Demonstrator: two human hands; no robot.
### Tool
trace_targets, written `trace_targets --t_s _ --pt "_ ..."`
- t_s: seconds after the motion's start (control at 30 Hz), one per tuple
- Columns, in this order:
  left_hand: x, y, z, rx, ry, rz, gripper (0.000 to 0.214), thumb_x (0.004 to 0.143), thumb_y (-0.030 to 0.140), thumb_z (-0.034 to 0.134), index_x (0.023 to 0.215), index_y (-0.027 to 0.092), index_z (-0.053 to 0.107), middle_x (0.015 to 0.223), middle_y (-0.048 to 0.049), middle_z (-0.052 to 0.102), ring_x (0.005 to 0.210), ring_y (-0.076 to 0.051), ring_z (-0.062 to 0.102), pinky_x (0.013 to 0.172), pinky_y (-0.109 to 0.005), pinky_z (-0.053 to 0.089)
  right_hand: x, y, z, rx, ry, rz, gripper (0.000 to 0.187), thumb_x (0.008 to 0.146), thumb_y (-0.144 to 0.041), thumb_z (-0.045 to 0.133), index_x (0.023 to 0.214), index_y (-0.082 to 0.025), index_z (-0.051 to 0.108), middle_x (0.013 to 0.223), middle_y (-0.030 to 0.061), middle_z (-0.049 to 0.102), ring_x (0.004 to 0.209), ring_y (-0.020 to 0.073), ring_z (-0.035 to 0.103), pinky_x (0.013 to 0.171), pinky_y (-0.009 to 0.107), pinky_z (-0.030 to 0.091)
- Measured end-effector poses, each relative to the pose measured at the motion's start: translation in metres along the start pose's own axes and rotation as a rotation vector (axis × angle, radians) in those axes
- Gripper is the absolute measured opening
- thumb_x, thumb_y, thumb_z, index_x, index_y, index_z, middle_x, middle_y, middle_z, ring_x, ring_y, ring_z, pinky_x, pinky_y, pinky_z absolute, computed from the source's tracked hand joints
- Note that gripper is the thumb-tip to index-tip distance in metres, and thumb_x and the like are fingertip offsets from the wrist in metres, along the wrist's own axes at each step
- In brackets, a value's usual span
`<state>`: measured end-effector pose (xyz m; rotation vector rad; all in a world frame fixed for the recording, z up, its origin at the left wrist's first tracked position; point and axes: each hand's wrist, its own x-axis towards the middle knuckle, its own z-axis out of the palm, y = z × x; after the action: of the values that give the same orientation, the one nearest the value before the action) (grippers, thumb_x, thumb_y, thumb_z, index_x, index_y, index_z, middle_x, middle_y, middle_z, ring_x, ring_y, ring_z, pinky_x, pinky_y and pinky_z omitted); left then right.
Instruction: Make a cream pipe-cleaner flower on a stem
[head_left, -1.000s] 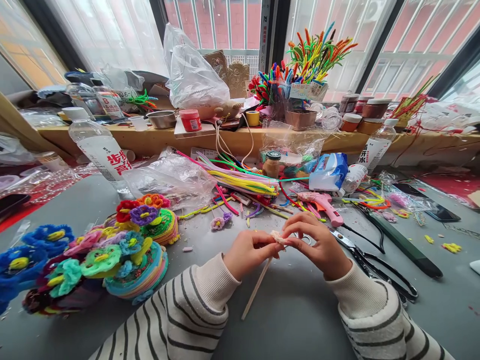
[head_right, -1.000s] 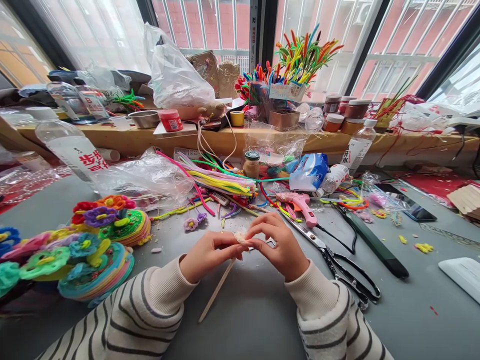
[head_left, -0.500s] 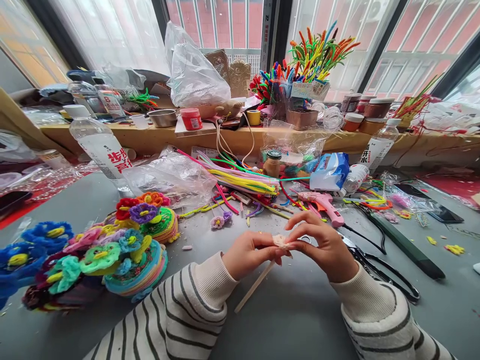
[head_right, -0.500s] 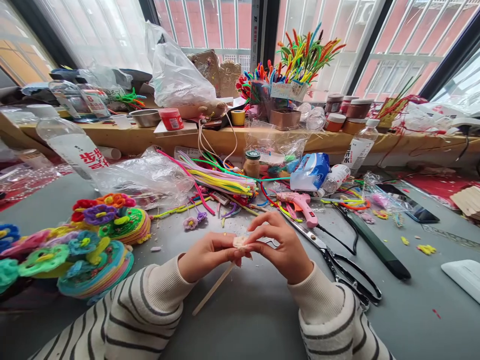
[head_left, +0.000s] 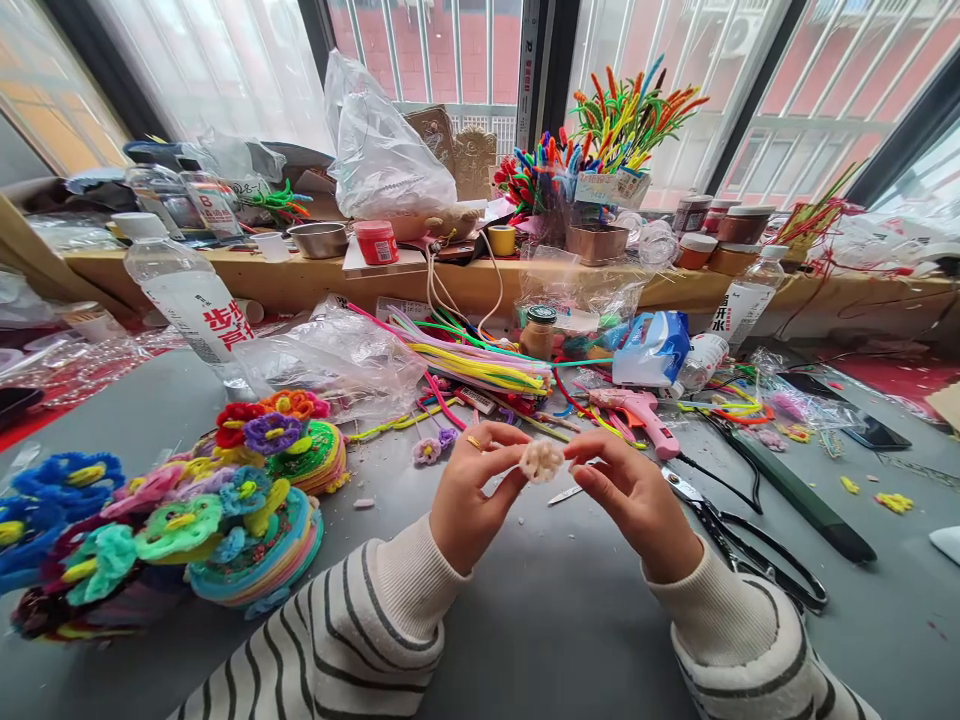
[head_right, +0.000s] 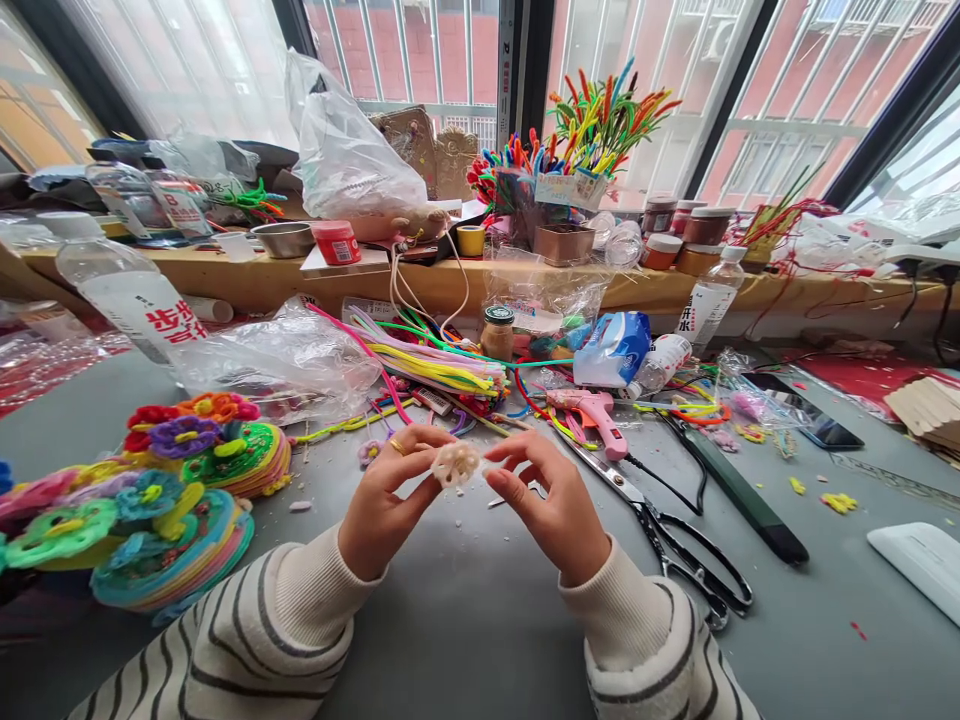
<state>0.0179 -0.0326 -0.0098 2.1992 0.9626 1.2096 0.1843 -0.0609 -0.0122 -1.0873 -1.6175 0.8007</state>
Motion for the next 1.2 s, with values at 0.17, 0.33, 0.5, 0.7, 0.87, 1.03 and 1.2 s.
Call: trace_targets --t_s 0.17,0.33,0.5,0.7,0.87,1.03,1.2 --pt "-0.003 0.001 0.000 0.207 0.034 0.121 0.026 0.071 0.014 0.046 0.090 0.027 0.059 0.090 -0.0036 0.052 0.084 -0.015 0.045 0.077 -0.031 0.035 -0.005 -0.009 0.011 -0.070 -0.003 -0.057 0.010 0.074 -0.025 0.048 0.080 -0.018 0.052 0.075 0.0022 0.054 0.065 0.0117 0.050 0.055 0.024 0.042" --pt "-0.005 0.002 0.003 0.232 0.061 0.057 0.036 0.069 0.020 0.051 0.104 0.023 0.050 0.095 -0.0059 0.049 0.090 -0.017 0.044 0.079 -0.034 0.036 -0.007 -0.004 0.015 -0.273 0.181 -0.142 0.004 0.073 -0.019 0.049 0.071 -0.017 0.053 0.067 0.0021 0.054 0.058 0.0118 0.046 0.050 0.025 0.039" --pt "-0.003 0.006 0.005 -0.078 0.009 -0.141 0.040 0.065 0.030 0.055 0.102 0.017 0.046 0.087 -0.0066 0.052 0.080 -0.015 0.051 0.066 -0.028 0.045 -0.007 0.000 0.016 -0.335 0.306 -0.202 0.003 0.072 -0.017 0.050 0.072 -0.018 0.053 0.069 0.0031 0.055 0.060 0.0129 0.047 0.050 0.026 0.040" --pt "-0.004 0.005 0.008 -0.260 0.007 -0.180 0.012 0.071 0.021 0.049 0.079 0.014 0.054 0.076 -0.0039 0.058 0.070 -0.011 0.056 0.067 -0.023 0.048 -0.007 -0.001 0.020 -0.295 0.245 -0.168 0.011 0.073 -0.019 0.048 0.083 -0.019 0.054 0.074 0.0030 0.057 0.067 0.0139 0.052 0.058 0.027 0.046" --pt "-0.006 0.006 0.009 -0.216 0.040 -0.135 0.012 0.070 0.019 0.049 0.077 0.014 0.057 0.075 -0.0041 0.059 0.070 -0.012 0.057 0.065 -0.022 0.049 -0.009 0.001 0.023 -0.295 0.227 -0.191 0.017 0.074 -0.017 0.046 0.087 -0.021 0.055 0.080 0.0028 0.059 0.072 0.0145 0.055 0.065 0.027 0.046" --pt "-0.007 0.007 0.010 -0.167 0.054 -0.152 0.010 0.069 0.016 0.049 0.075 0.013 0.057 0.071 -0.0038 0.059 0.066 -0.011 0.057 0.063 -0.021 0.049 -0.012 0.003 0.028 -0.307 0.269 -0.201 0.016 0.072 -0.013 0.048 0.083 -0.020 0.058 0.076 0.0031 0.060 0.067 0.0142 0.056 0.062 0.026 0.046" --pt "-0.009 0.008 0.011 -0.055 0.069 -0.102 0.009 0.068 0.014 0.049 0.072 0.015 0.057 0.066 -0.0021 0.059 0.061 -0.010 0.056 0.061 -0.021 0.047 -0.014 0.003 0.033 -0.286 0.308 -0.209 0.015 0.071 -0.013 0.047 0.080 -0.020 0.058 0.070 0.0029 0.060 0.060 0.0141 0.055 0.058 0.027 0.046"
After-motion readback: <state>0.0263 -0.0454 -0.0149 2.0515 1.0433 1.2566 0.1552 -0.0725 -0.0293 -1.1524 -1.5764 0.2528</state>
